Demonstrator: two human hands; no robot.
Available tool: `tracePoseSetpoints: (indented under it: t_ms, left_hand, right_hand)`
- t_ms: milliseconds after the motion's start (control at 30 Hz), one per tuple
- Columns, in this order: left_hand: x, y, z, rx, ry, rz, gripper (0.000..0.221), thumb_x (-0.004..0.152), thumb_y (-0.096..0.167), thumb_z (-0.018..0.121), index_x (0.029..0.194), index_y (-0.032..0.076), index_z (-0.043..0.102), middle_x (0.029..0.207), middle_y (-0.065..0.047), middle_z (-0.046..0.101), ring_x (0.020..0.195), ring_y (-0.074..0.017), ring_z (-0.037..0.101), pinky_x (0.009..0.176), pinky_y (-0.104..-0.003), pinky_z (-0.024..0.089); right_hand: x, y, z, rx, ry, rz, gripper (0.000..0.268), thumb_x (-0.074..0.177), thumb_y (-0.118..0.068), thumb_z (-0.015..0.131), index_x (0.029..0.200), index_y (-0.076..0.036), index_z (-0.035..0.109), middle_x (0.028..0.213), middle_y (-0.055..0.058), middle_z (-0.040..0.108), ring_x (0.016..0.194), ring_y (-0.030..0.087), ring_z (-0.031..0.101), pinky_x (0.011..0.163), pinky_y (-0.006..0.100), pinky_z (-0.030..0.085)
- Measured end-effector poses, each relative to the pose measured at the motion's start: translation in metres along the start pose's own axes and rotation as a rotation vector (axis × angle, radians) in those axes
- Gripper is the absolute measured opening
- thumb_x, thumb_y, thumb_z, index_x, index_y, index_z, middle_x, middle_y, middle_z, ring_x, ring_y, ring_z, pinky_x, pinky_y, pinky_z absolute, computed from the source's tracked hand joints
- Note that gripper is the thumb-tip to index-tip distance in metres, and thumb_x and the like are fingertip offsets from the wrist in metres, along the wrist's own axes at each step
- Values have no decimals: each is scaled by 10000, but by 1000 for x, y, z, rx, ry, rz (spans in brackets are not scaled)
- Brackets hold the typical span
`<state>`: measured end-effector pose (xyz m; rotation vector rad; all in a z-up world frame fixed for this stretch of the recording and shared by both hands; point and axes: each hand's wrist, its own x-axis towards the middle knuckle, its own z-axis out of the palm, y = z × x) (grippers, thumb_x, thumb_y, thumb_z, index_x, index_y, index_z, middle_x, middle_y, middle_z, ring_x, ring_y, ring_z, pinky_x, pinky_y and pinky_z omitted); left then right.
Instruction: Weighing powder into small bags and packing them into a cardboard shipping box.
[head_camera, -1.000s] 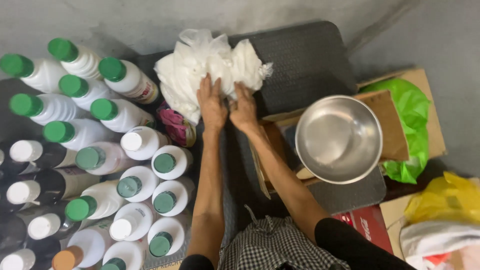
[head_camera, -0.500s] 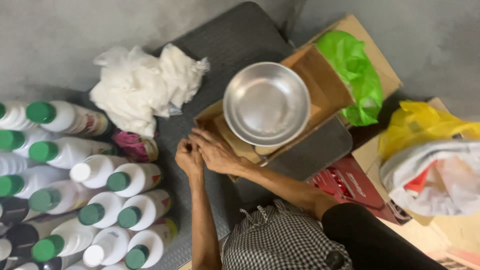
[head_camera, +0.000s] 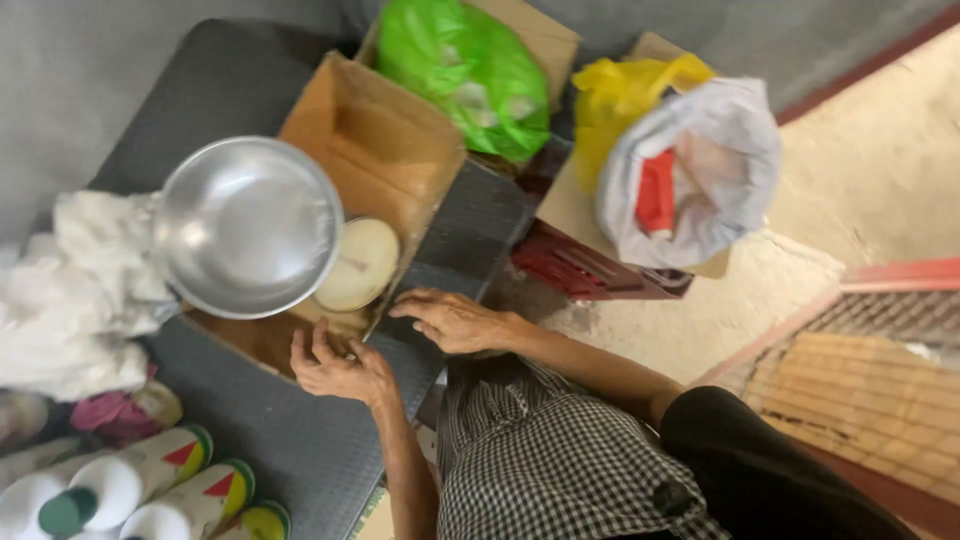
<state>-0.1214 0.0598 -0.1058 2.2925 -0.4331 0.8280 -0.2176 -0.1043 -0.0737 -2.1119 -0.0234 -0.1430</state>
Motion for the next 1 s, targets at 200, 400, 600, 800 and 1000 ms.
tracePoseSetpoints:
  t_ms: [200, 400, 600, 800, 1000]
  left_hand:
    - [-31, 54, 33, -205, -181, 10, 309, 948, 168, 692, 1243, 75, 692, 1393, -203, 531, 1269, -389, 517, 1048, -544, 418]
    - [-49, 95, 78, -511, -609, 31, 396, 835, -4, 678, 1218, 91, 706, 1317, -106, 587, 1271, -311, 566, 1118, -433, 453]
    - [-74, 135, 112, -684, -1064, 93, 381, 914, 146, 721, 1289, 110, 661, 1320, -117, 596, 1222, -322, 586, 1054, -435, 477]
    - [-96, 176, 136, -764, -1311, 136, 624, 900, 343, 762, 1421, 82, 539, 1371, -186, 550, 1252, -367, 555, 1038, -467, 476]
    - [-125, 251, 170, -920, -1303, 186, 961, 781, 329, 878, 1481, -69, 353, 1387, -302, 462, 1271, -461, 457, 1035, -516, 400]
  right_hand:
    - [-73, 46, -51, -22, 170, 69, 371, 926, 3, 618, 1294, -44, 613, 1244, 184, 629, 1161, 379, 622, 984, 458, 525]
    - [-131, 76, -86, -131, 461, 177, 365, 847, 29, 647, 1208, -21, 668, 1124, 177, 687, 1025, 345, 669, 899, 414, 535]
    - [-212, 99, -121, -89, 1006, 597, 230, 957, -8, 668, 1185, -33, 691, 1058, 98, 719, 912, 188, 687, 783, 317, 555]
    - [-304, 122, -163, -178, 1518, 737, 391, 990, -12, 661, 1363, 1, 544, 1315, 160, 614, 1060, 236, 673, 867, 323, 600]
    - [-341, 197, -186, -214, 1382, 1057, 787, 785, -275, 894, 1351, 49, 454, 1191, 247, 577, 969, 346, 633, 765, 425, 553]
